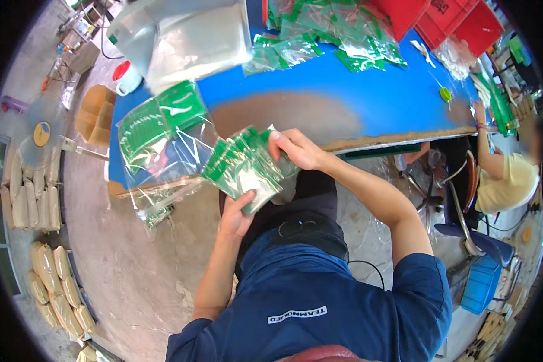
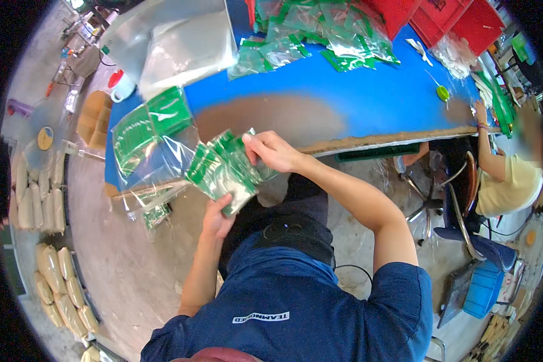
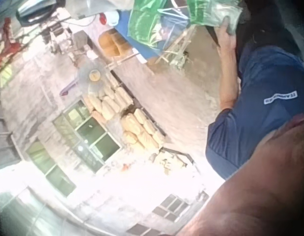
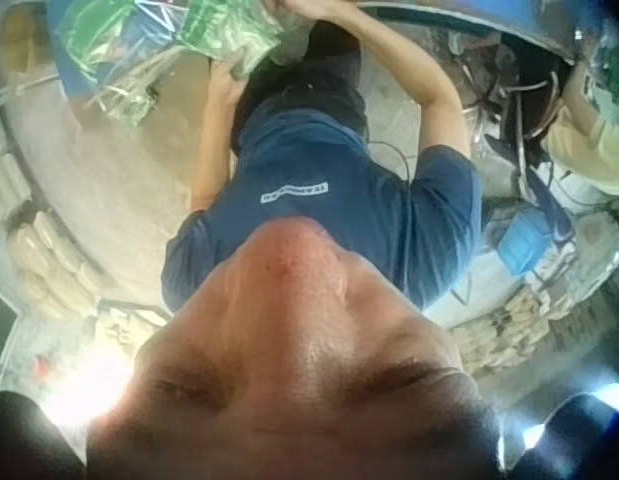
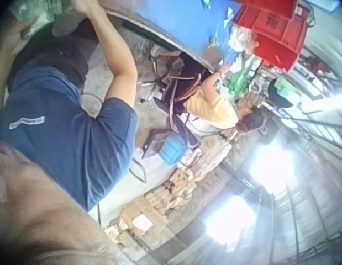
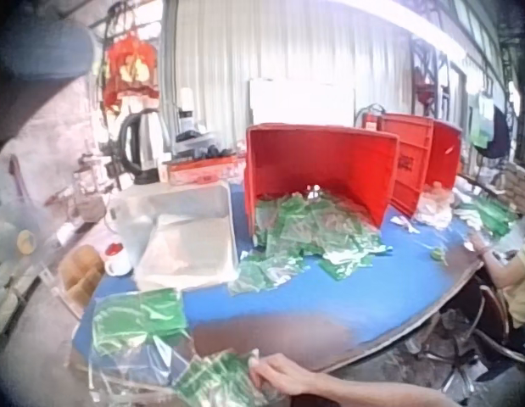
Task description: The person packages green packages and silver packages into plastic bags by hand.
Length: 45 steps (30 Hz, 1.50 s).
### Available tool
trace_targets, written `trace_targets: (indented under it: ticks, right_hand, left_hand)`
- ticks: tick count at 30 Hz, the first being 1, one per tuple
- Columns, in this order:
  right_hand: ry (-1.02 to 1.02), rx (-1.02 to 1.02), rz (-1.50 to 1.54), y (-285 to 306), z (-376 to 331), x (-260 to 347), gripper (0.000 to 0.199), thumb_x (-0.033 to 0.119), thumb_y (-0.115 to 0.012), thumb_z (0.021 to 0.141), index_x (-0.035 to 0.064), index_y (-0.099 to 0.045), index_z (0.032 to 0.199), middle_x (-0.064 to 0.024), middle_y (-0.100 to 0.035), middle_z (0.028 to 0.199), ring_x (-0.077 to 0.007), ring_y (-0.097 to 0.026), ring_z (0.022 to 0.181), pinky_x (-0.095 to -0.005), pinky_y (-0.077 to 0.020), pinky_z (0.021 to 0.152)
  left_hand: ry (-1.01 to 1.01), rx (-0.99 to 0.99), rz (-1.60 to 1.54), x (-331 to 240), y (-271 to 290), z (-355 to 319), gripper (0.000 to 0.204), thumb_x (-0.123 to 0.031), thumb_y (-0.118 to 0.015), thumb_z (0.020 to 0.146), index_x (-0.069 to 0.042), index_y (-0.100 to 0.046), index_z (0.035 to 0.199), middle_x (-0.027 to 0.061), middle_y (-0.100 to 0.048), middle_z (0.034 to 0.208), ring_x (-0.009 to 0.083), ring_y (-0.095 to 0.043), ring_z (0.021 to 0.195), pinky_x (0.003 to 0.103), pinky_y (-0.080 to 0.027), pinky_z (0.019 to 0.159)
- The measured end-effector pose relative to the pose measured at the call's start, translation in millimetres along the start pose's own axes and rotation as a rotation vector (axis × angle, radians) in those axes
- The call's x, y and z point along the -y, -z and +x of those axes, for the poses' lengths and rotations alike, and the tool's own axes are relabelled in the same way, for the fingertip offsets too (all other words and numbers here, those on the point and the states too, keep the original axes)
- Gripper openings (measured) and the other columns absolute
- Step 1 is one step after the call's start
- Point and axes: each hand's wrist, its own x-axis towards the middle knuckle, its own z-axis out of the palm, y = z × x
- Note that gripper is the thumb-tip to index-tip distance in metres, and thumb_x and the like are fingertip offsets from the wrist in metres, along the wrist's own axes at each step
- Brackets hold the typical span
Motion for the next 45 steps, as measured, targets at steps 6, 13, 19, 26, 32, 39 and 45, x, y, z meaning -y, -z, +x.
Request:
trace_targets:
  ticks: [6,13,19,26,32,39,45]
  right_hand:
    - [0.074,-0.826,-0.635,75.5,144.1,-36.7,0.041,0.043,-0.057,0.095,0.0065,-0.063,0.111,-0.0233,-0.061,0.115,-0.0356,-0.059,0.108,-0.0482,-0.0452,0.091]
    - [-0.29,-0.457,-1.165,113.0,147.9,-57.9,0.081,0.076,-0.036,0.089,0.0275,-0.032,0.154,-0.0225,-0.023,0.159,-0.0475,-0.012,0.148,-0.063,-0.0072,0.117]
    - [-0.016,-0.295,-1.207,151.2,84.8,-64.2,0.07,0.068,-0.043,0.093,0.0252,-0.043,0.147,-0.0237,-0.034,0.152,-0.0451,-0.027,0.143,-0.0611,-0.0203,0.115]
    - [0.101,-0.301,-1.209,34.3,-55.5,2.8,0.043,0.025,-0.059,0.093,0.0016,-0.055,0.128,-0.0216,-0.058,0.122,-0.037,-0.054,0.114,-0.0502,-0.0423,0.096]
    - [-0.142,-0.029,-0.512,34.3,-10.7,28.2,0.038,0.03,-0.051,0.099,0.0049,-0.059,0.127,-0.0199,-0.057,0.131,-0.0352,-0.052,0.126,-0.0452,-0.0383,0.108]
    - [0.549,-0.325,-1.094,27.6,4.0,-24.1,0.038,0.033,-0.049,0.101,0.0,-0.062,0.116,-0.022,-0.064,0.118,-0.0372,-0.06,0.112,-0.0437,-0.0464,0.098]
    - [0.244,-0.201,-0.551,29.2,12.7,16.0,0.039,0.034,-0.049,0.101,0.0012,-0.062,0.118,-0.0206,-0.06,0.128,-0.0391,-0.054,0.121,-0.0466,-0.042,0.103]
  left_hand:
    - [0.008,0.033,-0.057,21.7,-13.7,13.4,0.064,0.004,-0.066,0.084,-0.004,-0.041,0.142,0.0124,-0.053,0.138,0.0292,-0.052,0.128,0.045,-0.04,0.112]
    - [0.092,0.027,-0.121,37.5,-27.9,17.5,0.061,0.001,-0.066,0.086,-0.005,-0.042,0.142,0.0119,-0.054,0.137,0.0287,-0.052,0.128,0.044,-0.041,0.111]
    - [0.132,0.102,-0.095,18.2,-23.2,11.7,0.065,0.0,-0.07,0.082,-0.003,-0.043,0.14,0.0104,-0.055,0.134,0.0263,-0.053,0.126,0.042,-0.042,0.109]
    - [0.121,0.019,-0.107,6.9,-14.9,12.4,0.061,0.002,-0.066,0.085,-0.003,-0.043,0.141,0.0109,-0.056,0.134,0.0265,-0.053,0.127,0.044,-0.041,0.111]
    - [0.062,-0.027,0.048,7.1,-29.5,6.2,0.06,0.002,-0.064,0.087,-0.002,-0.041,0.142,0.0103,-0.054,0.136,0.0247,-0.052,0.127,0.041,-0.041,0.111]
    - [-0.035,0.007,-0.108,9.7,6.3,-7.2,0.065,0.003,-0.063,0.084,-0.005,-0.039,0.144,0.0101,-0.054,0.136,0.0272,-0.053,0.126,0.045,-0.041,0.111]
    - [-0.01,-0.044,-0.062,8.4,4.9,6.5,0.054,0.004,-0.06,0.088,-0.001,-0.044,0.138,0.0111,-0.057,0.132,0.0249,-0.055,0.123,0.043,-0.043,0.109]
